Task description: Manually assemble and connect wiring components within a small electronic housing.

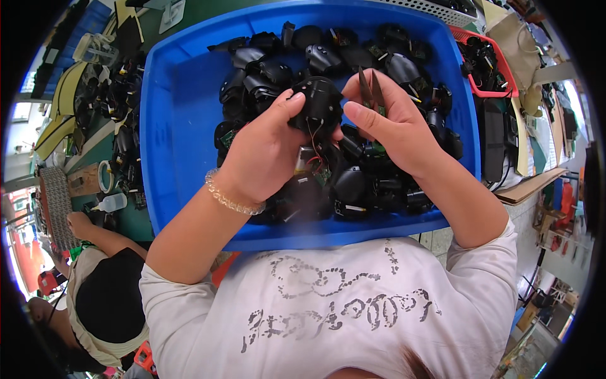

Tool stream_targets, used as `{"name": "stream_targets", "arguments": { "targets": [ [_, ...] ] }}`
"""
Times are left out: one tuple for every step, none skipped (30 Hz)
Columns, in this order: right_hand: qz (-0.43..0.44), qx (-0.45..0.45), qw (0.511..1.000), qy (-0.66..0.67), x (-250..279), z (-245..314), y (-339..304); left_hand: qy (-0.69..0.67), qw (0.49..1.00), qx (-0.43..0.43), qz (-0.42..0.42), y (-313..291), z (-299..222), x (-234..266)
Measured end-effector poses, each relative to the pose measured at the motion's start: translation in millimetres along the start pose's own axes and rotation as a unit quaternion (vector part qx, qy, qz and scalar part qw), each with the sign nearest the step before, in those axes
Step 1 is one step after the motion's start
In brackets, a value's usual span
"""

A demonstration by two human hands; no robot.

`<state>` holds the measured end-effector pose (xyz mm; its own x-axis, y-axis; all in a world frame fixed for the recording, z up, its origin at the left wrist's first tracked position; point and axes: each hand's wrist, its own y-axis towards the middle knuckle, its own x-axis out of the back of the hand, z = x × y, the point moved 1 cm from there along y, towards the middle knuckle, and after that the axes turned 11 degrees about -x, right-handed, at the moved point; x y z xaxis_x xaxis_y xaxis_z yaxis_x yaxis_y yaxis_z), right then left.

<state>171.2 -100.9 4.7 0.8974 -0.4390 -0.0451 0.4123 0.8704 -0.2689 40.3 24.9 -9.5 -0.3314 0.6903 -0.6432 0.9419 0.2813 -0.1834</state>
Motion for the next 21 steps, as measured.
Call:
{"name": "stream_targets", "arguments": {
  "targets": [
    [-0.013,0.019,1.0,-0.014,0,-3,0,-0.021,1.0,0.013,-0.007,1,1,2],
    [-0.025,0.039,0.999,-0.028,-1,-4,0,-0.042,0.999,0.026,-0.014,1,2,6],
    [-0.018,0.042,0.998,-0.041,-2,-5,-1,-0.063,0.997,0.038,-0.022,1,2,8],
    [-0.01,0.046,0.997,-0.055,-2,-5,-3,-0.075,0.996,0.051,-0.013,1,3,8],
    [-0.002,0.051,0.996,-0.068,-3,-5,-4,-0.087,0.994,0.063,-0.004,2,4,7],
    [0.026,0.039,0.994,-0.099,-2,-5,-4,-0.099,0.992,0.074,0.005,1,4,7],
    [0.055,0.027,0.99,-0.13,-1,-5,-6,-0.088,0.993,0.074,0.02,1,3,7],
    [0.082,0.016,0.984,-0.16,-2,-4,-7,-0.076,0.994,0.074,0.035,1,2,6],
    [0.094,0.005,0.982,-0.162,-3,-3,-7,-0.064,0.994,0.074,0.051,1,2,6],
    [0.105,-0.006,0.981,-0.163,-6,-2,-8,-0.02,0.999,0.047,0.018,-2,3,7],
    [0.115,-0.016,0.979,-0.165,-7,-1,-8,0.014,0.999,0.042,0.0,-4,0,2],
    [0.104,-0.012,0.984,-0.147,-7,-3,-8,0.048,0.998,0.037,-0.018,-6,-6,-6],
    [0.096,-0.008,0.987,-0.128,-7,-5,-7,0.083,0.995,0.032,-0.035,-7,-10,-10],
    [0.088,-0.003,0.99,-0.109,-6,-6,-5,0.085,0.996,0.015,-0.02,-7,-10,-9],
    [0.081,0.001,0.993,-0.091,-6,-8,-4,0.087,0.996,-0.002,-0.004,-5,-9,-7],
    [0.06,0.032,0.995,-0.073,-5,-10,-3,0.089,0.996,-0.018,0.012,-5,-8,-5],
    [0.038,0.063,0.996,-0.057,-5,-12,-2,0.096,0.994,-0.042,0.021,-5,-8,-6],
    [0.015,0.095,0.995,-0.04,-4,-13,-2,0.104,0.992,-0.066,0.03,-5,-7,-6],
    [-0.007,0.126,0.992,-0.024,-3,-13,-2,0.112,0.989,-0.09,0.04,-6,-7,-8],
    [-0.02,0.135,0.99,-0.022,-3,-12,-2,0.105,0.989,-0.098,0.043,-7,-7,-11],
    [-0.019,0.149,0.989,-0.001,-5,-11,-3,0.128,0.986,-0.099,0.042,-8,-7,-12]
  ]
}}
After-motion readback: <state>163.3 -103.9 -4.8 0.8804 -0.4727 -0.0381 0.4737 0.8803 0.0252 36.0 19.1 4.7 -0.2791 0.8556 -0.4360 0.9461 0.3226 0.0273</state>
